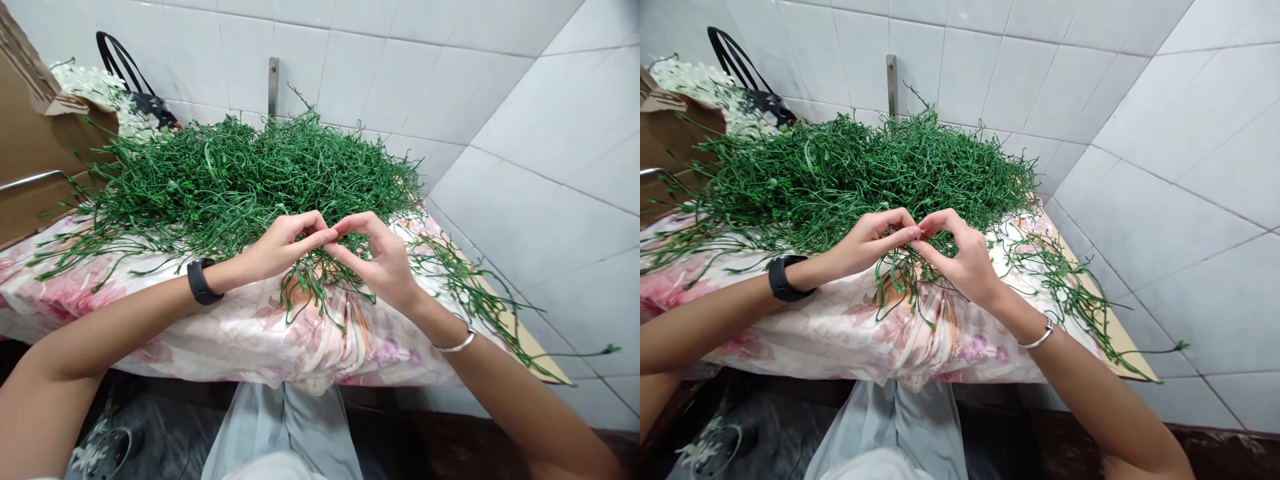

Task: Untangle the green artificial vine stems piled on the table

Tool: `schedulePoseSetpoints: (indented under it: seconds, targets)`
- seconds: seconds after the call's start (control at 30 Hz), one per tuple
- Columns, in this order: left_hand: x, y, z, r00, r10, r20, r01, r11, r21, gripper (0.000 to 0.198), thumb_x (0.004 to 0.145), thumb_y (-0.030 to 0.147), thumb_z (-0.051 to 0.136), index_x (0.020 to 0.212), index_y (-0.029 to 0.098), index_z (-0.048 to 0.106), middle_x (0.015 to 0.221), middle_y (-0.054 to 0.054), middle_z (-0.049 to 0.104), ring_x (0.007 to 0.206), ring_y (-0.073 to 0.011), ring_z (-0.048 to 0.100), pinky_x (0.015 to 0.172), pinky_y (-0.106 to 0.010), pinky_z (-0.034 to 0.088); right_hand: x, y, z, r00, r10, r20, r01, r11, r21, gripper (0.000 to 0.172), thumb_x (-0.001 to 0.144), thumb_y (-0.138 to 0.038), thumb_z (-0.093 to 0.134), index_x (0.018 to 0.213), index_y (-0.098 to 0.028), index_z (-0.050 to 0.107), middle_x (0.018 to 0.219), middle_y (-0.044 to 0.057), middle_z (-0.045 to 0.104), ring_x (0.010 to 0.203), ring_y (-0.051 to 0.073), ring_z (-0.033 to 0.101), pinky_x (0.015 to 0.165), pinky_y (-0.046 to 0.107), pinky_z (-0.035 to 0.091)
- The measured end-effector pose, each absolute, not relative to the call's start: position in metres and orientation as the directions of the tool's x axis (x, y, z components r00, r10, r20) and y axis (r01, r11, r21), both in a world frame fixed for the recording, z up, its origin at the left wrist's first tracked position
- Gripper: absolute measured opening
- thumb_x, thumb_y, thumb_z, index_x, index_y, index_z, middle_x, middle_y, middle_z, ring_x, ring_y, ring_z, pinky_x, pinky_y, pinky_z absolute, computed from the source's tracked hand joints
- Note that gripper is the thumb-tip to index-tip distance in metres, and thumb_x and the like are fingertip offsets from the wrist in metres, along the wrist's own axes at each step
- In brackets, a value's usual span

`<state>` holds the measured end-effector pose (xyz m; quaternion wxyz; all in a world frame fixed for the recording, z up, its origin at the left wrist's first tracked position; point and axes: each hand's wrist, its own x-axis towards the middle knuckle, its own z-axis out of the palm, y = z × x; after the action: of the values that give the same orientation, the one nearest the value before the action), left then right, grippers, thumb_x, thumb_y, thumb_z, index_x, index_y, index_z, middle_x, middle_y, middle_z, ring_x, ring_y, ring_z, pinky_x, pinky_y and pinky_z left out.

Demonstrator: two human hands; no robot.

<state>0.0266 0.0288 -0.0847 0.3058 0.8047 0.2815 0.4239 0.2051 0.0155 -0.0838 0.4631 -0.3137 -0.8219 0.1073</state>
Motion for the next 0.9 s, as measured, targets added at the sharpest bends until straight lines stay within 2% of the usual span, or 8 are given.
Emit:
schedulePoseSetpoints:
  seconds: [0.1,0.27,0.33,0.43,0.6,0.67,0.8,0.9]
  targets:
    - [0.025,0.032,-0.085,0.487,0.718,0.497,0.205,-0.648,0.734,0.027,0.085,0.038,0.047,0.077,0.014,0.055,0.070,0.000,0.054,0.066,-0.0084,0.047,0.060,-0.020,0.036,0.206,0.016,-0.083,-0.384,0.602,0.700,0.467,0.781,-0.415,0.014,0.079,-0.022,0.058,0.092,-0.020,0.053,0.086,0.001,0.061,0.081,0.013,0.060,0.076,0.029,0.049]
    - [0.025,0.034,-0.086,0.521,0.690,0.502,0.216,-0.675,0.705,0.022,0.085,0.033,0.049,0.083,0.013,0.058,0.076,-0.001,0.058,0.069,-0.0085,0.050,0.062,-0.020,0.039,0.208,0.018,-0.084,-0.475,0.467,0.746,0.558,0.816,-0.155,0.014,0.081,-0.016,0.052,0.094,-0.020,0.053,0.087,0.003,0.063,0.084,0.015,0.060,0.076,0.033,0.047]
    - [0.025,0.032,-0.086,0.517,0.681,0.519,0.229,-0.694,0.682,0.018,0.083,0.029,0.051,0.084,0.013,0.059,0.075,-0.001,0.059,0.068,-0.0079,0.049,0.062,-0.020,0.039,0.208,0.019,-0.084,-0.495,0.441,0.749,0.566,0.817,-0.107,0.016,0.082,-0.014,0.049,0.096,-0.021,0.053,0.089,0.003,0.063,0.085,0.016,0.059,0.076,0.033,0.047]
    - [0.025,0.030,-0.085,0.523,0.663,0.536,0.263,-0.723,0.638,0.014,0.082,0.023,0.052,0.083,0.012,0.060,0.074,-0.001,0.059,0.066,-0.0078,0.049,0.063,-0.021,0.040,0.210,0.020,-0.083,-0.463,0.483,0.743,0.575,0.802,-0.163,0.016,0.085,-0.015,0.044,0.098,-0.021,0.052,0.087,0.003,0.062,0.081,0.014,0.059,0.073,0.032,0.046]
    - [0.024,0.032,-0.086,0.509,0.655,0.558,0.309,-0.744,0.592,0.014,0.082,0.023,0.051,0.082,0.013,0.060,0.075,-0.002,0.060,0.066,-0.0081,0.050,0.061,-0.020,0.040,0.215,0.024,-0.079,-0.352,0.652,0.672,0.473,0.743,-0.473,0.019,0.088,-0.020,0.040,0.106,-0.023,0.045,0.076,-0.001,0.057,0.072,0.011,0.059,0.067,0.028,0.047]
    - [0.023,0.034,-0.086,0.474,0.680,0.559,0.309,-0.723,0.617,0.016,0.083,0.026,0.050,0.084,0.013,0.060,0.076,-0.002,0.060,0.068,-0.0085,0.051,0.061,-0.020,0.040,0.218,0.030,-0.079,-0.307,0.681,0.665,0.476,0.715,-0.512,0.019,0.088,-0.021,0.042,0.106,-0.023,0.045,0.077,-0.001,0.058,0.071,0.011,0.059,0.067,0.028,0.048]
    - [0.022,0.037,-0.086,0.380,0.716,0.585,0.272,-0.691,0.669,0.020,0.083,0.032,0.051,0.084,0.014,0.059,0.076,-0.002,0.061,0.068,-0.0087,0.054,0.063,-0.020,0.042,0.223,0.042,-0.082,-0.260,0.669,0.697,0.640,0.659,-0.394,0.015,0.085,-0.020,0.044,0.098,-0.019,0.051,0.083,0.003,0.063,0.078,0.015,0.061,0.074,0.033,0.047]
    - [0.022,0.035,-0.085,0.370,0.705,0.605,0.260,-0.704,0.661,0.019,0.083,0.030,0.052,0.084,0.013,0.059,0.077,-0.003,0.063,0.069,-0.0082,0.056,0.064,-0.019,0.043,0.223,0.043,-0.082,-0.288,0.612,0.737,0.720,0.645,-0.254,0.022,0.085,-0.020,0.045,0.106,-0.019,0.053,0.103,0.008,0.062,0.097,0.020,0.058,0.085,0.039,0.043]
